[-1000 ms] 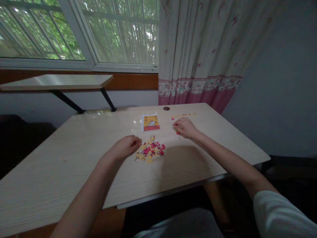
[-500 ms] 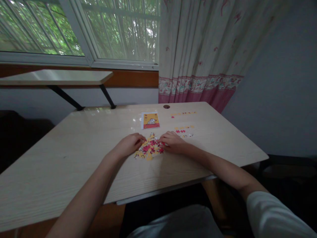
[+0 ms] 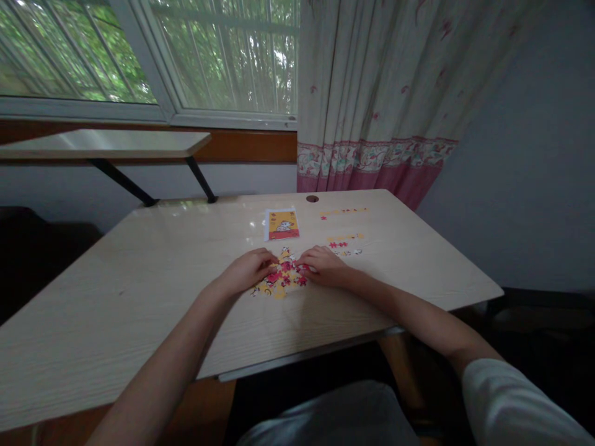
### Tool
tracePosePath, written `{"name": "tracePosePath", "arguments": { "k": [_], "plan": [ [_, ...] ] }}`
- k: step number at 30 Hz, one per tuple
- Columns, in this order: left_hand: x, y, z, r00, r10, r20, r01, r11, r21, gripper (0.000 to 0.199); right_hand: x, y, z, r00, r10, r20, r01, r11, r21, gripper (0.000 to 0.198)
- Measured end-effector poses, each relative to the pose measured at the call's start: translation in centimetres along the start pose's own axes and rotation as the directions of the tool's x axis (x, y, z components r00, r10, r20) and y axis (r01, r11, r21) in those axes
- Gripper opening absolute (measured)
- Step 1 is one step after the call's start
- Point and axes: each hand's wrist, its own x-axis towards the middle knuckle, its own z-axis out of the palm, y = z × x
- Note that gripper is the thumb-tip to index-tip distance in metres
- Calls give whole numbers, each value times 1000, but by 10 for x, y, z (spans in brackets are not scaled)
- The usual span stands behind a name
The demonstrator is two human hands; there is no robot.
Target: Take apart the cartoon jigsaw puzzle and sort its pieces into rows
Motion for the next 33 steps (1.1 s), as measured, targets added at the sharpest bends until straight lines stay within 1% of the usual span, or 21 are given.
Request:
{"name": "tracePosePath", "arguments": {
  "k": [3,7,10,17,20,22,23,24,26,27,29,30,33],
  "plan": [
    [0,-3,0,1000,9,3,-9,1000,-20,23,0,-1,-1,1000,3,-3,-3,1000,7,26],
    [-1,-11,3,999,31,-12,-31,999,-7,22,-1,-1,-2,1000,9,6,-9,1000,-1,27],
    [-1,-14,4,1000,21,-19,-21,1000,4,22,-1,-1,-2,1000,10,-1,-10,1000,0,26],
    [-1,-6,-1,1000,-8,-20,7,999,-32,18,-1,0,-1,1000,10,2,-10,1000,7,26],
    [-2,-4,-2,998,-17,-63,12,996,-83,16,-1,0,-1,1000,2,-9,-2,1000,7,25],
    [-2,-1,0,992,-62,-107,41,980,-193,17,0,-1,-2,999,-15,-32,15,1000,14,24],
    [-1,2,2,986,-108,-127,67,955,-287,19,1,-2,-3,998,-24,-56,25,1000,17,24],
    [0,5,5,977,-163,-139,95,911,-401,21,2,-3,-4,995,-29,-94,30,999,14,23],
    [4,14,10,952,-271,-144,122,765,-633,26,3,-5,-6,980,-23,-198,22,1000,-5,24],
    [6,19,12,941,-308,-142,116,686,-719,28,4,-7,-6,967,-16,-253,13,1000,-17,25],
    [10,28,15,925,-360,-123,110,562,-820,31,4,-8,-6,941,-9,-338,-3,999,-35,27],
    [11,32,17,921,-375,-107,116,525,-843,32,4,-9,-5,934,-9,-358,-6,999,-41,28],
    [13,41,18,918,-390,-74,132,474,-871,30,3,-9,-3,929,-8,-369,-14,998,-55,29]
  ]
}}
